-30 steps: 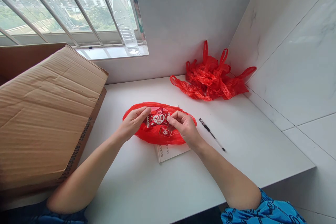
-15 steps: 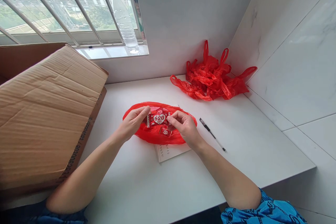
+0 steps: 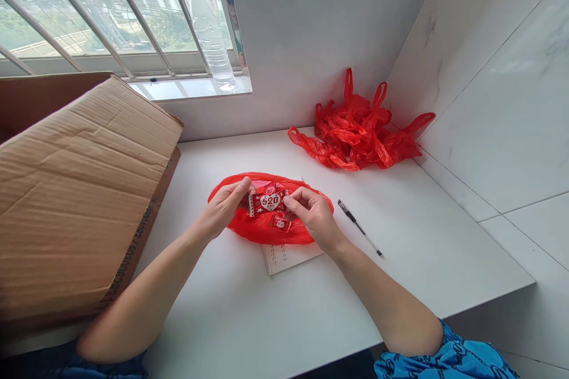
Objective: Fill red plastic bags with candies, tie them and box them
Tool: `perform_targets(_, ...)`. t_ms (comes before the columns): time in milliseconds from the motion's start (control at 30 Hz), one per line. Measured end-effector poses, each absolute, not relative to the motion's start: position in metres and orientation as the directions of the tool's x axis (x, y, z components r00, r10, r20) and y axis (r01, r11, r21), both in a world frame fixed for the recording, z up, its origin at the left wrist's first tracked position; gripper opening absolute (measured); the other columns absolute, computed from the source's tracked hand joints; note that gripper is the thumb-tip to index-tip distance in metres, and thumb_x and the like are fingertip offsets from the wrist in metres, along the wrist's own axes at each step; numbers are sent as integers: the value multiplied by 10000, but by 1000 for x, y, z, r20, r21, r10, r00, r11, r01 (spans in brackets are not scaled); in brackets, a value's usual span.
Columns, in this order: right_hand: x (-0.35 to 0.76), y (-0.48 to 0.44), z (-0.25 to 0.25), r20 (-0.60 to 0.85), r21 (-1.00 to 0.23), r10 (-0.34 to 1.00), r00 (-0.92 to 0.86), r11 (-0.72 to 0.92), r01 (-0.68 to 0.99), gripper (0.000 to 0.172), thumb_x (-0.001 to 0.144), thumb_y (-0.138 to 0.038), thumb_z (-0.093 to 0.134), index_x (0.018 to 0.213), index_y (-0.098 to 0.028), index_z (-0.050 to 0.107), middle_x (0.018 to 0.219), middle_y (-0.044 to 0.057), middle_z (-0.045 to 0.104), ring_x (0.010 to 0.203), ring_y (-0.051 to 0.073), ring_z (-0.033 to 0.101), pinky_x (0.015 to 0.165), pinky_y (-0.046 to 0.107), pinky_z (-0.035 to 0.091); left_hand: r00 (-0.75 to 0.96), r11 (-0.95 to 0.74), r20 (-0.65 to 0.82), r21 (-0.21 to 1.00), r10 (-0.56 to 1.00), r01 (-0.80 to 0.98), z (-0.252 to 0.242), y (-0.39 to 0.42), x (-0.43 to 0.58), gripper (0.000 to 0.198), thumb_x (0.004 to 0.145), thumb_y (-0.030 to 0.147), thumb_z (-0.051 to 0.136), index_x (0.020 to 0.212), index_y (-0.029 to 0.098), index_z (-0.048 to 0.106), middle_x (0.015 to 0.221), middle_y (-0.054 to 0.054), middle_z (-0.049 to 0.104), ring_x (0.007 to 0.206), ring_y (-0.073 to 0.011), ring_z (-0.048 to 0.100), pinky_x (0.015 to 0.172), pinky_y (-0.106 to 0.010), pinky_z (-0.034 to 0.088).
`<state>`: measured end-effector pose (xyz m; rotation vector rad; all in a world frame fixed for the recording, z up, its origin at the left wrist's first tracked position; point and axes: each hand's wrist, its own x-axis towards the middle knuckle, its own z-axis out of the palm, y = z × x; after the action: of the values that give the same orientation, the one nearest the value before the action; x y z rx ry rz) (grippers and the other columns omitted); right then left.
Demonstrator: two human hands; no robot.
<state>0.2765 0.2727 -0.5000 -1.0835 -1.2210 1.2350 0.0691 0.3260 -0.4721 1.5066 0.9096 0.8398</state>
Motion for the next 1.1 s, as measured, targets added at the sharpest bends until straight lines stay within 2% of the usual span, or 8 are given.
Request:
perform_targets(233, 277, 273, -501, 71, -994, 997, -41, 67, -85, 284, 857, -482, 677, 771, -218, 620, 715, -21, 635, 655, 143, 619, 686, 293, 539, 461, -89, 32, 991, 887, 104, -469, 324, 68, 514, 934, 632, 440, 729, 171, 531, 664, 10, 524, 599, -114, 508, 619, -251, 444)
perform_targets(433, 277, 272, -500, 70, -996, 997, -36, 68, -63, 285, 860, -482, 676, 772, -216, 622, 708, -23, 632, 659, 143, 623, 688, 290, 537, 493, -168, 64, 971, 868, 169, -467, 321, 69, 332, 878, 488, 639, 807, 175, 553, 730, 13, 545, 632, -100, 473, 570, -223, 381)
perform_targets(600, 277, 272, -499, 89, -996, 995, -48, 88, -18, 271, 876, -468, 662, 790, -214, 629, 709, -22, 637, 672, 142, 634, 701, 286, 544, 486, -242, 98, 939, 869, 243, -468, 326, 65, 332, 911, 493, 577, 804, 179, 559, 731, -6, 587, 641, -120, 510, 578, -240, 399)
perform_targets(700, 283, 273, -496, 161, -984, 987, -17, 162, 77, 251, 890, -450, 647, 816, -211, 643, 768, -3, 683, 732, 156, 659, 739, 296, 547, 436, -361, 130, 786, 891, 502, -463, 331, 54, 322, 946, 468, 505, 803, 191, 587, 771, -15, 627, 679, -139, 545, 609, -256, 405)
perform_targets(800, 296, 273, -492, 325, -910, 941, 92, 284, 301, 202, 899, -402, 644, 827, -214, 660, 795, 4, 699, 749, 159, 660, 747, 297, 538, 363, -388, 143, 428, 921, 816, -455, 334, 42, 279, 956, 391, 456, 836, 215, 636, 876, -17, 667, 673, -149, 552, 567, -269, 342)
perform_targets(867, 306, 274, -489, 439, -829, 886, 152, 333, 450, 173, 902, -374, 641, 827, -220, 665, 801, 4, 702, 741, 160, 656, 734, 298, 536, 348, -380, 157, 280, 924, 882, -450, 333, 37, 259, 956, 379, 445, 897, 240, 654, 945, -9, 681, 673, -150, 569, 551, -268, 313)
perform_targets(1000, 322, 273, -482, 556, -712, 818, 148, 377, 593, 155, 920, -357, 612, 848, -230, 664, 833, 8, 710, 770, 170, 659, 761, 314, 540, 358, -403, 212, 243, 910, 882, -441, 327, 37, 259, 965, 420, 442, 955, 266, 650, 957, 13, 698, 690, -144, 601, 556, -256, 321)
perform_targets(1100, 333, 270, -477, 541, -623, 840, 33, 374, 688, 179, 928, -403, 596, 930, -246, 682, 954, 25, 715, 913, 202, 668, 836, 346, 529, 375, -416, 203, 223, 904, 882, -443, 324, 41, 268, 970, 422, 441, 941, 262, 655, 942, 14, 703, 686, -145, 604, 543, -257, 312)
